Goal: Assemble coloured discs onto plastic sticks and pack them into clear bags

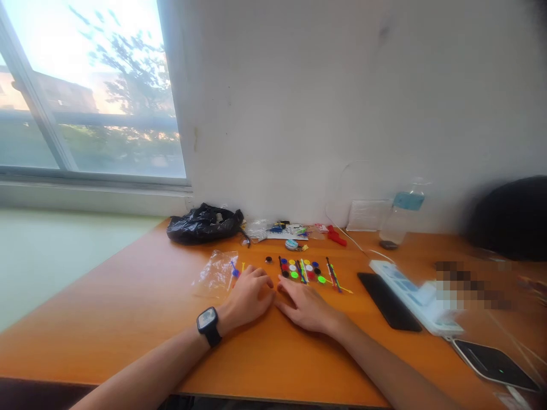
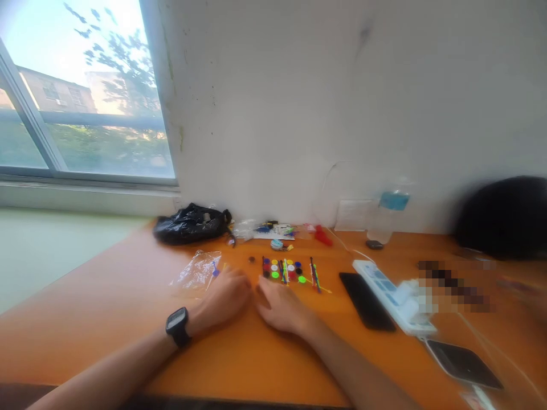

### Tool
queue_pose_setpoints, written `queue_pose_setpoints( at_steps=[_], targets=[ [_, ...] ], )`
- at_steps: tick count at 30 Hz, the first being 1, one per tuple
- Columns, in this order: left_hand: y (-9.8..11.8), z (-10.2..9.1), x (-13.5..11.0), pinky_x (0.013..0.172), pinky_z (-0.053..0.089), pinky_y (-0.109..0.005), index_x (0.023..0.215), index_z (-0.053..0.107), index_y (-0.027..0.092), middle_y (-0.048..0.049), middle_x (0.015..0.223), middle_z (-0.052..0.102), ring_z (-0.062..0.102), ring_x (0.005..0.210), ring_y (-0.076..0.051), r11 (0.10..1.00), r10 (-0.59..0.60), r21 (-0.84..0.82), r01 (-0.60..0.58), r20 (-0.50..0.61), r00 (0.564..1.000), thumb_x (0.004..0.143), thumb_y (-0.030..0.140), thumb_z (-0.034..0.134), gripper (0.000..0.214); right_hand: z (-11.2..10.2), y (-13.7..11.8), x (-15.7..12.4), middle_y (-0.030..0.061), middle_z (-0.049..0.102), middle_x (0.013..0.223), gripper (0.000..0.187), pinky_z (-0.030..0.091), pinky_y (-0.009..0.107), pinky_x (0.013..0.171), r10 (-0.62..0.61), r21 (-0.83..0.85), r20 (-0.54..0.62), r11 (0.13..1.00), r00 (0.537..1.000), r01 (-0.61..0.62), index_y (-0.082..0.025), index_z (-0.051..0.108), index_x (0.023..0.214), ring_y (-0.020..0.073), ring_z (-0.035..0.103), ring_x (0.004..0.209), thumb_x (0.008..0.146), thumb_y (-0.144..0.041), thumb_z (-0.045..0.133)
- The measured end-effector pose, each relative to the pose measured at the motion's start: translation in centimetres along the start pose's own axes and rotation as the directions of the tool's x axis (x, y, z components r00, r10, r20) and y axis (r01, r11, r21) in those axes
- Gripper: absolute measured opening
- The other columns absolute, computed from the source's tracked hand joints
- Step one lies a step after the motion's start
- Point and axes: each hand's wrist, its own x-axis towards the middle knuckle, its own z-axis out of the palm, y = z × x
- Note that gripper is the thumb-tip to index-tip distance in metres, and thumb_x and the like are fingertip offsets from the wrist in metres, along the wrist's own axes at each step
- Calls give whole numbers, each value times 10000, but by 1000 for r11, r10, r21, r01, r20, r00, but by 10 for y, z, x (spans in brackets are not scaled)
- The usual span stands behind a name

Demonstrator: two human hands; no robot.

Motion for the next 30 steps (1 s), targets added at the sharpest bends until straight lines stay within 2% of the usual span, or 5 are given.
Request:
queue_pose_setpoints(
  at_steps=[3,13,19,24,30],
  targets=[
    [-1,1,0,816,427,-393,912,725,235,-83,904,664,571,907,-252,1000,2,7,-2,3,1000,944,236,588,141,2,1,-1,201,572,1520,507,471,490,1140,4,-15,8,1000,1000,-4,-152,555,1454,350,580,1375,1037,-438,525],
    [-3,3,1,832,436,-403,919,718,239,-84,920,663,577,907,-253,1000,16,15,-16,0,1000,939,210,588,135,7,2,0,176,567,1529,444,448,481,1173,-20,-52,-72,999,997,16,-166,607,1385,338,549,1408,1043,-436,525],
    [-7,8,1,828,428,-394,928,713,243,-81,933,664,577,919,-255,999,22,27,-21,-9,1000,888,154,621,135,1,0,7,140,603,1397,361,545,425,1002,-4,-94,-120,996,993,-7,-212,584,1345,301,659,1196,1055,-411,499],
    [-8,10,1,827,428,-400,927,710,245,-79,917,656,575,915,-257,999,22,28,-22,-1,1000,885,162,612,134,6,2,13,151,521,1485,392,528,427,1005,7,-155,-92,988,996,-21,-214,537,1400,321,629,1244,1037,-360,509],
    [-9,11,2,822,431,-409,919,717,245,-83,893,652,573,914,-265,1000,13,16,-13,12,1000,879,169,607,140,10,2,16,153,549,1434,308,515,422,995,3,-184,-79,983,997,-18,-215,568,1306,318,635,1218,1038,-350,499]
  ],
)
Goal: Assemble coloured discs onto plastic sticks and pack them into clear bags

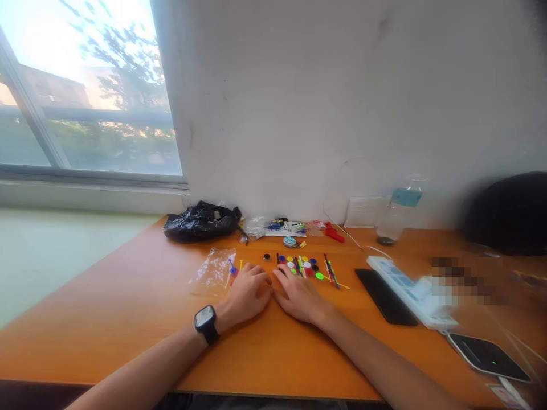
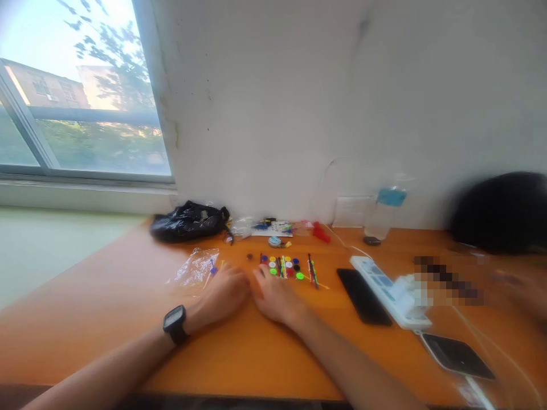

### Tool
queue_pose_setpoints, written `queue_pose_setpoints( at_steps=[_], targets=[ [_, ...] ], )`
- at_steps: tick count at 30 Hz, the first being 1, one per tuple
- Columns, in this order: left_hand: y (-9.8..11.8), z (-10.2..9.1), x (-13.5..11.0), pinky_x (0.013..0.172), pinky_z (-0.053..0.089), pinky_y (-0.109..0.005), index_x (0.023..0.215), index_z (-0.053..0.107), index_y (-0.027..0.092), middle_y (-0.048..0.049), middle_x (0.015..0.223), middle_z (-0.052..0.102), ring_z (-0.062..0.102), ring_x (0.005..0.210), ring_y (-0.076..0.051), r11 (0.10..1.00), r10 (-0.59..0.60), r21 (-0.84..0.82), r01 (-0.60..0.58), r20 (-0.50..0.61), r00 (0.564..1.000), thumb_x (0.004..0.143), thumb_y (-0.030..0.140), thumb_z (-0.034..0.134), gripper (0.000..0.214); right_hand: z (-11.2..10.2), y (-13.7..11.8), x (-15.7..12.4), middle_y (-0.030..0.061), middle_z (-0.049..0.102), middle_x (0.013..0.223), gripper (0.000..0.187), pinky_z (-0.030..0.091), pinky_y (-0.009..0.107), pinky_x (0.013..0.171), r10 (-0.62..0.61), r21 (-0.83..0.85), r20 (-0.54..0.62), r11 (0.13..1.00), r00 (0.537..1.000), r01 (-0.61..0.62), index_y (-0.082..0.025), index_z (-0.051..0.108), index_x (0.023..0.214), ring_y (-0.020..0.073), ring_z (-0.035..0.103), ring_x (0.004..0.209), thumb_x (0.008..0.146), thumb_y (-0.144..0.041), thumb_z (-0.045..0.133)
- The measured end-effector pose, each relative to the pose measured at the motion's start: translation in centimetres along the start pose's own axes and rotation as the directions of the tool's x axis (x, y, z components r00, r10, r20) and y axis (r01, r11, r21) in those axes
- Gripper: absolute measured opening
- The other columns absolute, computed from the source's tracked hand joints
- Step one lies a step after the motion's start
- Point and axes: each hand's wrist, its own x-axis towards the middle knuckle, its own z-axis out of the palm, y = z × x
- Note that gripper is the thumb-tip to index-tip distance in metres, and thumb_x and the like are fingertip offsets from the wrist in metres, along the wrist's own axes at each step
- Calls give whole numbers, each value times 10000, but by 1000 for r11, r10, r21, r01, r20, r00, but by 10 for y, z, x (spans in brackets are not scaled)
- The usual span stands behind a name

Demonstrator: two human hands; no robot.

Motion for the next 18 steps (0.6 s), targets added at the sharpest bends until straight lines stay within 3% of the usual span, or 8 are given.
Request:
queue_pose_setpoints(
  at_steps=[6,18],
  targets=[
    [0,0,0,820,428,-396,875,699,239,-80,904,652,570,916,-259,1000,5,3,-5,2,1000,892,177,611,109,0,0,0,134,593,1349,245,514,392,959,-13,-14,6,1000,1000,13,-214,588,1211,293,653,1160,1058,-367,475],
    [0,0,0,813,431,-388,868,695,234,-78,894,644,570,906,-251,1000,7,-4,-7,-2,1000,896,176,615,103,3,2,0,157,567,1396,270,507,401,943,-6,-63,5,998,1000,6,-207,566,1237,311,648,1176,1060,-383,464]
  ],
)
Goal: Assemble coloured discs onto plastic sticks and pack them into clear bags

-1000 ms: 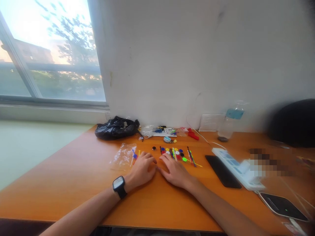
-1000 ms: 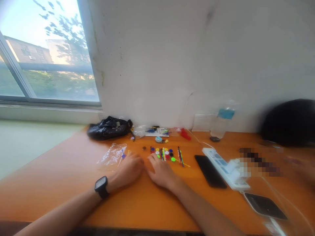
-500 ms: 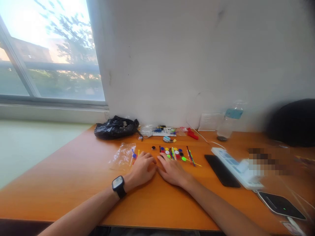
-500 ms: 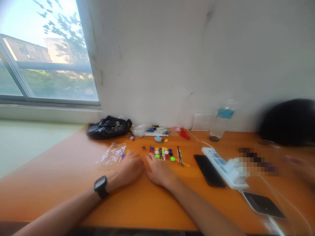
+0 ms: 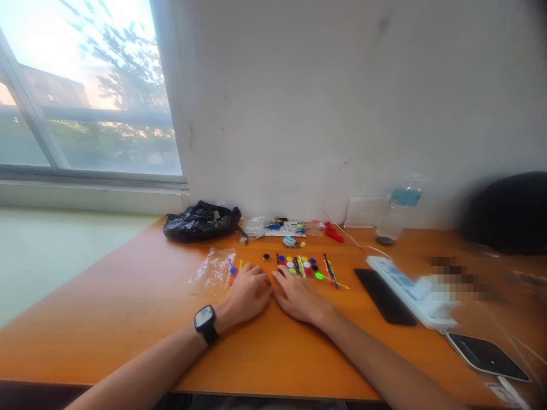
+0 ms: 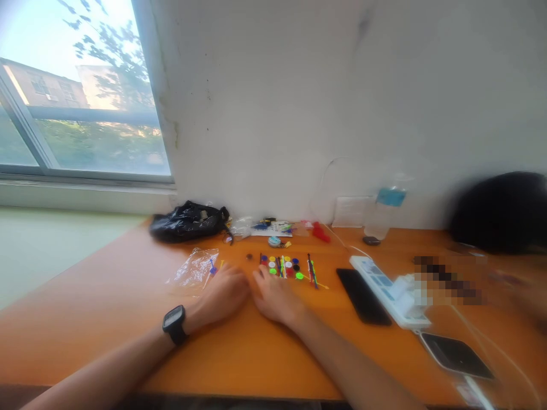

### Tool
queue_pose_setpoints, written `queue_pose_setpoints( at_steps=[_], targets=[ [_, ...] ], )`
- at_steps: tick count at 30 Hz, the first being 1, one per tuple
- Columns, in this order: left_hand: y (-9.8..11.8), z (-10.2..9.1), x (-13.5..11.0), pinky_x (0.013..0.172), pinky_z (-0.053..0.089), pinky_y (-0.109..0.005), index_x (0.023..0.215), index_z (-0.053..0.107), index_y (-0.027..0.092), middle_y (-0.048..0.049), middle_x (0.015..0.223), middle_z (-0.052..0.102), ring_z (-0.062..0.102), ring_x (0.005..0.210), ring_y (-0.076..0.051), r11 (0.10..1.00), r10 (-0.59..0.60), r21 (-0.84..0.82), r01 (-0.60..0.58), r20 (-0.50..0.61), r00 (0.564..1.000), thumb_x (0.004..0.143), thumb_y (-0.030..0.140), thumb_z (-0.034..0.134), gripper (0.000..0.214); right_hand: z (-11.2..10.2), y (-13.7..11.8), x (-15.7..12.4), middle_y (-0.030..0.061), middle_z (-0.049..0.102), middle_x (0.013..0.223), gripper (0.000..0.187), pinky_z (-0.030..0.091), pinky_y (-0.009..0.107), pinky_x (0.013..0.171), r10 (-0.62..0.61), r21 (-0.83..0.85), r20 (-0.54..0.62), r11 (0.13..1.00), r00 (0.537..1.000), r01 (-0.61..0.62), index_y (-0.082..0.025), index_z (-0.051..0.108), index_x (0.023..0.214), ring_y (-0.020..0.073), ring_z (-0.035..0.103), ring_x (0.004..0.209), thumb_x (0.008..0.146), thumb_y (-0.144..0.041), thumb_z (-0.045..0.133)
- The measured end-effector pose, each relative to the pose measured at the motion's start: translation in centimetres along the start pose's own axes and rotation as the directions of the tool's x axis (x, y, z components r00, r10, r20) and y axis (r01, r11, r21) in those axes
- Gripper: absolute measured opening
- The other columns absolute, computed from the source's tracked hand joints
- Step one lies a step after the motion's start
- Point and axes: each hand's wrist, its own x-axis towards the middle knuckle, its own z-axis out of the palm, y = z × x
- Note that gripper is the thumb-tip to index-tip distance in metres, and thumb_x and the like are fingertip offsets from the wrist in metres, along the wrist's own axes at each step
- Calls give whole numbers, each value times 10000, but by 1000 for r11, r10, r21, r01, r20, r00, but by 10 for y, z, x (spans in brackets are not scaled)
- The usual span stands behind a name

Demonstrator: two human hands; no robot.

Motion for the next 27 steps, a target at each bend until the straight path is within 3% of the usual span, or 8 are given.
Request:
queue_pose_setpoints(
  at_steps=[11,20,27],
  targets=[
    [1,0,-1,804,435,-380,863,691,232,-75,890,641,570,916,-251,1000,3,-23,-3,-8,1000,893,174,610,104,0,3,3,112,601,1301,172,499,360,900,-41,25,-14,999,999,41,-218,571,1152,268,662,1095,1040,-331,505],
    [-4,3,0,826,440,-396,875,706,233,-80,905,652,576,908,-252,1000,19,-1,-19,2,1000,880,170,613,113,-2,3,0,104,638,1272,257,503,349,891,-97,81,-44,992,994,100,-227,593,1255,254,664,1076,1006,-223,530],
    [-3,0,2,835,451,-404,913,711,244,-80,927,672,587,905,-254,999,39,12,-39,-2,999,892,138,579,171,-10,-1,-9,61,695,1041,108,486,300,799,-174,191,-45,965,984,180,-215,635,1061,222,672,920,975,-201,571]
  ],
)
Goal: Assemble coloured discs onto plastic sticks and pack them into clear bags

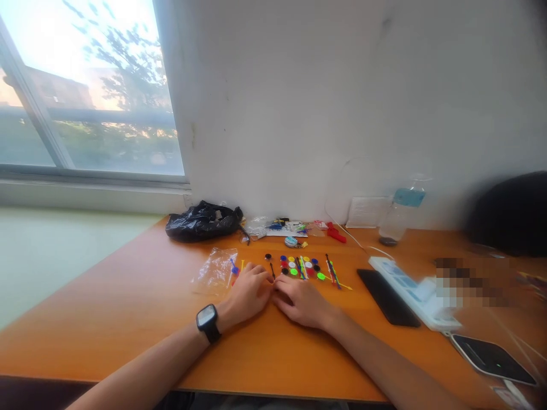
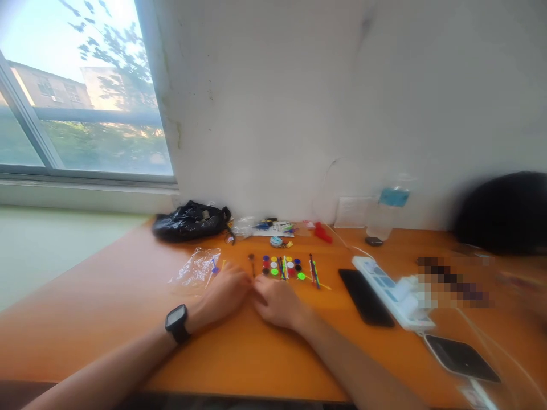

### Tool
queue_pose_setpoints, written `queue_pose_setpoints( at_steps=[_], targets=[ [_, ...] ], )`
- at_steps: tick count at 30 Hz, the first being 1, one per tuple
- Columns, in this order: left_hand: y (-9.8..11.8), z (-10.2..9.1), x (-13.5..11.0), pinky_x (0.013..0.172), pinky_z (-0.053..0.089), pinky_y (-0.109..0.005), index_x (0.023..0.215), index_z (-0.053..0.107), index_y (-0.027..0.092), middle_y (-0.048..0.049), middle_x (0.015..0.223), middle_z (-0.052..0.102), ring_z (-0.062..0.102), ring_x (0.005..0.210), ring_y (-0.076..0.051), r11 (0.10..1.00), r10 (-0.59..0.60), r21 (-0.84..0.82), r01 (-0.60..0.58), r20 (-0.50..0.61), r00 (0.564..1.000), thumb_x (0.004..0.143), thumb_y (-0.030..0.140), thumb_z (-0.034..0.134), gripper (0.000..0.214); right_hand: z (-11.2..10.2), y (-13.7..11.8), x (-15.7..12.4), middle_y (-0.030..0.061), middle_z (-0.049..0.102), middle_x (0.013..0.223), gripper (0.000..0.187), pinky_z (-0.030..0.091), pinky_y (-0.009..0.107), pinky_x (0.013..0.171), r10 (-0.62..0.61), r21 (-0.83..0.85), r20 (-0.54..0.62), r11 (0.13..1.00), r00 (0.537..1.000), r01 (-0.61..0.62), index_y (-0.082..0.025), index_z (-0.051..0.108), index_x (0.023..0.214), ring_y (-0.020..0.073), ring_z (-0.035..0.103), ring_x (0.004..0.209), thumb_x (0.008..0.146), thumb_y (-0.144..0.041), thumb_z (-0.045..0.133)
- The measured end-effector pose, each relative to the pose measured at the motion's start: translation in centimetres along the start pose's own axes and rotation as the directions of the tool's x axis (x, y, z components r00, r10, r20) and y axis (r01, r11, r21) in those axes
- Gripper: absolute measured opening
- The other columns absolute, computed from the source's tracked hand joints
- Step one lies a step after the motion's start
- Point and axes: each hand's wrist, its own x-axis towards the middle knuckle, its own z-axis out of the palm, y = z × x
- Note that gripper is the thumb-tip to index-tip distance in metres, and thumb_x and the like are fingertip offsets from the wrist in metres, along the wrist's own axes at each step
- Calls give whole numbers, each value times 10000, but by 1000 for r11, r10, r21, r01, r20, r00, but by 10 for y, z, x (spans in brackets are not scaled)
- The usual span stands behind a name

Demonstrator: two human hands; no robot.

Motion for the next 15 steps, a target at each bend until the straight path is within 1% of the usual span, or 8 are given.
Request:
queue_pose_setpoints(
  at_steps=[2,4,8,12,15],
  targets=[
    [3,-3,1,826,449,-400,899,700,245,-76,929,674,592,895,-250,1000,18,-3,-18,13,1000,894,129,567,177,0,1,-1,52,697,995,78,472,291,771,-12,20,-4,1000,1000,12,-212,641,994,217,664,894,963,-181,576],
    [6,-7,1,829,447,-394,873,678,236,-69,915,670,591,868,-238,998,54,-14,-53,33,998,893,106,541,189,1,4,-1,42,699,966,111,458,284,760,-25,44,-6,999,1000,25,-213,648,947,211,658,887,953,-142,563],
    [12,-12,0,862,438,-381,823,610,214,-44,889,659,564,814,-205,990,136,-45,-134,56,989,905,54,472,226,4,8,0,29,709,966,182,443,275,771,-47,110,-16,993,999,49,-217,663,944,200,656,903,934,-85,537],
    [9,-11,0,798,426,-353,803,577,206,-42,877,656,553,837,-209,990,131,-49,-129,57,990,919,66,488,203,3,5,-1,25,706,973,163,439,276,777,-33,145,-29,989,999,37,-223,663,974,198,653,902,924,-104,563],
    [3,-7,0,739,417,-333,802,589,202,-47,838,641,554,818,-207,994,102,-53,-98,67,993,907,71,514,183,1,0,-1,25,694,953,87,433,279,769,29,149,-40,989,999,-22,-220,648,969,199,644,883,927,-159,603]
  ],
)
